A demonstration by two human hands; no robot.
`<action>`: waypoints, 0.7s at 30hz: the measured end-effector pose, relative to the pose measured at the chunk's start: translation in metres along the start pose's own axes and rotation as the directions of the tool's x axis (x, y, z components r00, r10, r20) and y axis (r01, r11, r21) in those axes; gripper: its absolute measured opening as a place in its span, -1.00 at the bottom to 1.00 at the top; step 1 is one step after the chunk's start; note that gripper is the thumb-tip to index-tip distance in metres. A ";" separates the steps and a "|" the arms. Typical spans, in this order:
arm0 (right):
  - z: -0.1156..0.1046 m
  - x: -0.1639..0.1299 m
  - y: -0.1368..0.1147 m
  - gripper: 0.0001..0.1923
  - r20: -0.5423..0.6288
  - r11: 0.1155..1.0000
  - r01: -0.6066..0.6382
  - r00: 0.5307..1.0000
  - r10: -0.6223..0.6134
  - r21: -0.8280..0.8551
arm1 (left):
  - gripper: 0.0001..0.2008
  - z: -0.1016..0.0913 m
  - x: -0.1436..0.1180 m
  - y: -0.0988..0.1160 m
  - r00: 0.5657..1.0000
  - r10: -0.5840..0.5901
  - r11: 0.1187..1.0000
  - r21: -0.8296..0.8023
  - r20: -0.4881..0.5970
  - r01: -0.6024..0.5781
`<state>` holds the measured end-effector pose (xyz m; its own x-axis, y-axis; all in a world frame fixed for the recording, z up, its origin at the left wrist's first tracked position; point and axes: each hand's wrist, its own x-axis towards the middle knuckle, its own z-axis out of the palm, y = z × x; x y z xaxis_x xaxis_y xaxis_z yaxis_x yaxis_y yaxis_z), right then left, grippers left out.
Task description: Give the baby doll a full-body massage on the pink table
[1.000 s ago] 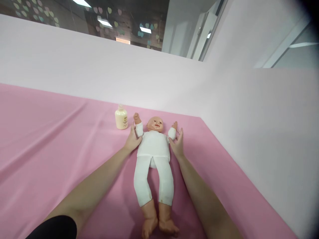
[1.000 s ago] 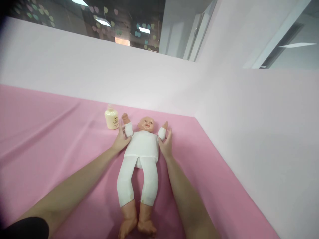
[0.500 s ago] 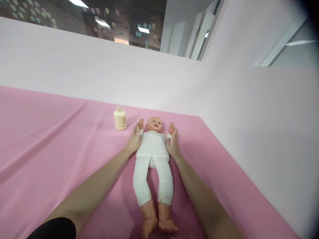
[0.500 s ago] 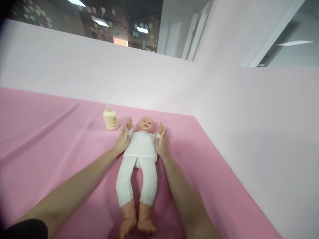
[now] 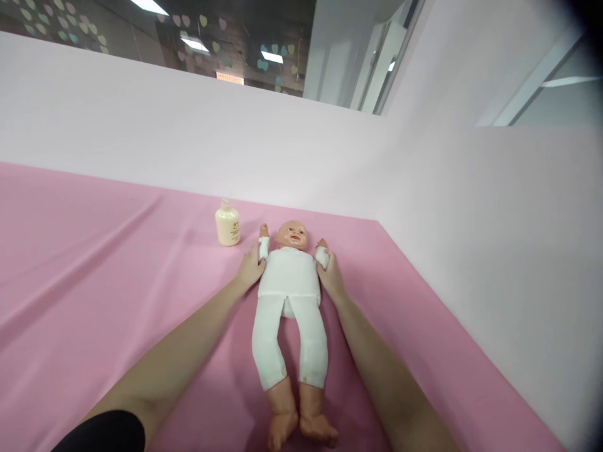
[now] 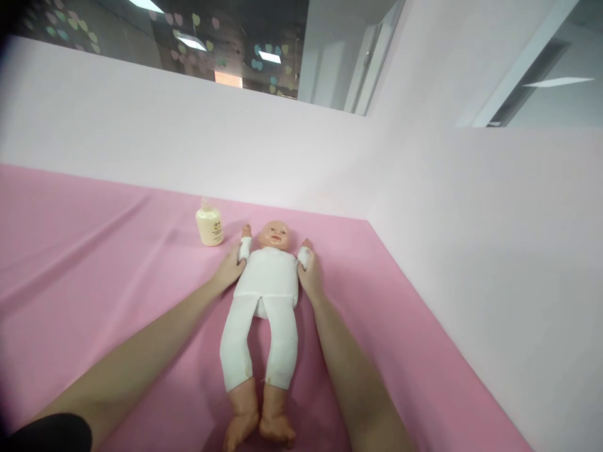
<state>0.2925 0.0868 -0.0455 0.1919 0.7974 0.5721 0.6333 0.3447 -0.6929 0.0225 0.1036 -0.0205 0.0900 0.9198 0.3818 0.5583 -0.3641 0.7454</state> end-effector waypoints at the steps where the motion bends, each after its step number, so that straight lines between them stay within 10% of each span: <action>1: -0.001 0.000 -0.003 -0.38 -0.029 0.999 0.009 1.000 -0.008 0.035 | -0.37 -0.001 -0.001 0.002 1.000 0.001 0.999 -0.050 -0.023 -0.002; 6: -0.007 -0.004 -0.024 -0.23 -0.181 0.972 0.217 0.963 -0.199 0.088 | -0.18 -0.004 -0.004 0.007 0.963 0.196 0.969 -0.114 -0.183 -0.219; 11: -0.011 -0.010 -0.034 -0.33 -0.080 0.944 0.322 0.945 -0.316 0.078 | -0.18 -0.002 -0.008 0.006 0.922 0.350 0.931 -0.043 -0.165 -0.361; 21: -0.001 -0.003 -0.019 -0.28 0.091 0.975 0.181 0.981 -0.170 -0.129 | -0.30 0.006 0.001 -0.001 0.967 0.244 0.966 0.105 -0.069 -0.236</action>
<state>0.2806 0.0775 -0.0335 0.0119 0.7688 0.6394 0.7491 0.4167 -0.5150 0.0271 0.1063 -0.0244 0.1662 0.7911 0.5886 0.6048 -0.5533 0.5728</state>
